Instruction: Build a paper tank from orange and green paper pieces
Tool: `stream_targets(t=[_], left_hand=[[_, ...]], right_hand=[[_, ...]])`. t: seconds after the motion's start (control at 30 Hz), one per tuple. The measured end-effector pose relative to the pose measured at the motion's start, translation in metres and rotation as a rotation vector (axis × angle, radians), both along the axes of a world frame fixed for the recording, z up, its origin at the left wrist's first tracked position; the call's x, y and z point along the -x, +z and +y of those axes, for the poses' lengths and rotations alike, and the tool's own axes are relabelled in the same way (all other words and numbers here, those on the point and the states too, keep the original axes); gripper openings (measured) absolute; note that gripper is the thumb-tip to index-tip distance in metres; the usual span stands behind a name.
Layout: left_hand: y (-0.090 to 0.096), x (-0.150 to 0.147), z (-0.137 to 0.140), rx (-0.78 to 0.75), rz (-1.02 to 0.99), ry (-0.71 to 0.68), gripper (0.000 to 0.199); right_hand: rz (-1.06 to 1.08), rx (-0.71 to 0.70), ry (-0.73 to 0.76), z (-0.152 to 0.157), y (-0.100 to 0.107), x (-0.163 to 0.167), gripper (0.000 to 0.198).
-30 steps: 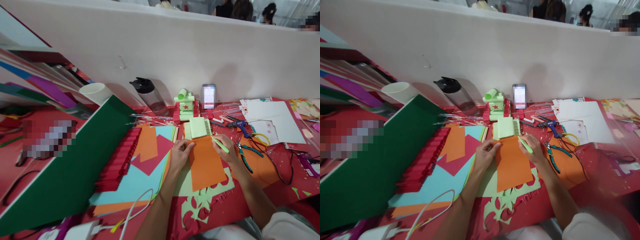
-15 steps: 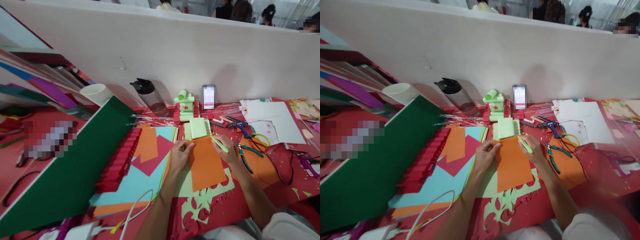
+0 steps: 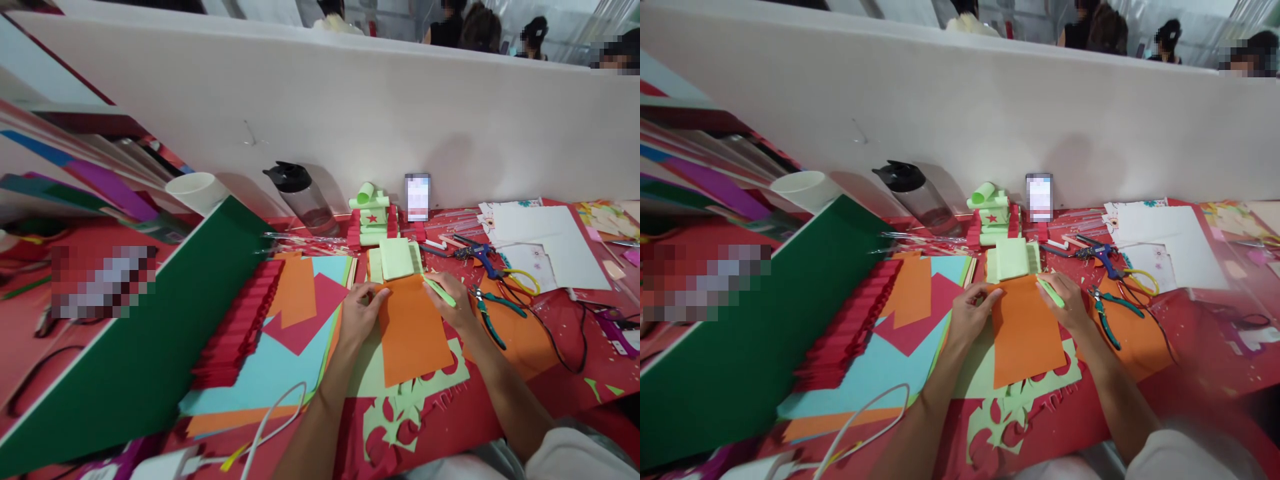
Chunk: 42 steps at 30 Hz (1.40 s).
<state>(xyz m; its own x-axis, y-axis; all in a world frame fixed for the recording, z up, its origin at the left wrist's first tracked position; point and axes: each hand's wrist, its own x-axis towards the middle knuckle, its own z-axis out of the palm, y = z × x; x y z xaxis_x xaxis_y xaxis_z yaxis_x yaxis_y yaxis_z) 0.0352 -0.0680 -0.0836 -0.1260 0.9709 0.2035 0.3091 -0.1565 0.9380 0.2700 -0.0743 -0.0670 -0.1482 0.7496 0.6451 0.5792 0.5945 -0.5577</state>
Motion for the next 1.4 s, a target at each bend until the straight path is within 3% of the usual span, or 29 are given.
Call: stream_targets(t=[0.33, 0.6, 0.77, 0.83, 0.9, 1.0, 1.2, 1.4], left_hand=[[0.0, 0.0, 0.0, 0.014, 0.03, -0.009, 0.027], [0.002, 0.0, -0.001, -0.025, 0.002, 0.002, 0.027], [0.011, 0.005, -0.001, -0.03, 0.013, 0.009, 0.028], [0.016, 0.018, 0.001, -0.054, 0.003, 0.057, 0.028], [0.02, 0.035, 0.004, -0.098, 0.025, 0.189, 0.03], [0.019, 0.058, 0.008, -0.102, 0.252, 0.356, 0.028], [0.006, 0.052, 0.009, 0.041, 0.83, 0.008, 0.025], [-0.001, 0.04, 0.009, 0.11, 0.868, -0.083, 0.024]], right_hand=[[0.006, 0.043, -0.041, -0.003, 0.0, -0.001, 0.009], [0.137, 0.052, -0.01, -0.001, 0.006, -0.003, 0.022], [0.255, 0.207, -0.04, 0.006, 0.002, -0.004, 0.013], [0.28, 0.277, -0.035, 0.007, 0.001, -0.006, 0.015], [0.262, 0.325, -0.002, 0.008, 0.002, -0.01, 0.017], [0.171, 0.363, 0.072, 0.008, 0.005, -0.016, 0.018], [0.032, 0.302, 0.09, 0.009, 0.014, -0.021, 0.019], [0.147, 0.319, -0.048, 0.009, 0.013, -0.023, 0.032]])
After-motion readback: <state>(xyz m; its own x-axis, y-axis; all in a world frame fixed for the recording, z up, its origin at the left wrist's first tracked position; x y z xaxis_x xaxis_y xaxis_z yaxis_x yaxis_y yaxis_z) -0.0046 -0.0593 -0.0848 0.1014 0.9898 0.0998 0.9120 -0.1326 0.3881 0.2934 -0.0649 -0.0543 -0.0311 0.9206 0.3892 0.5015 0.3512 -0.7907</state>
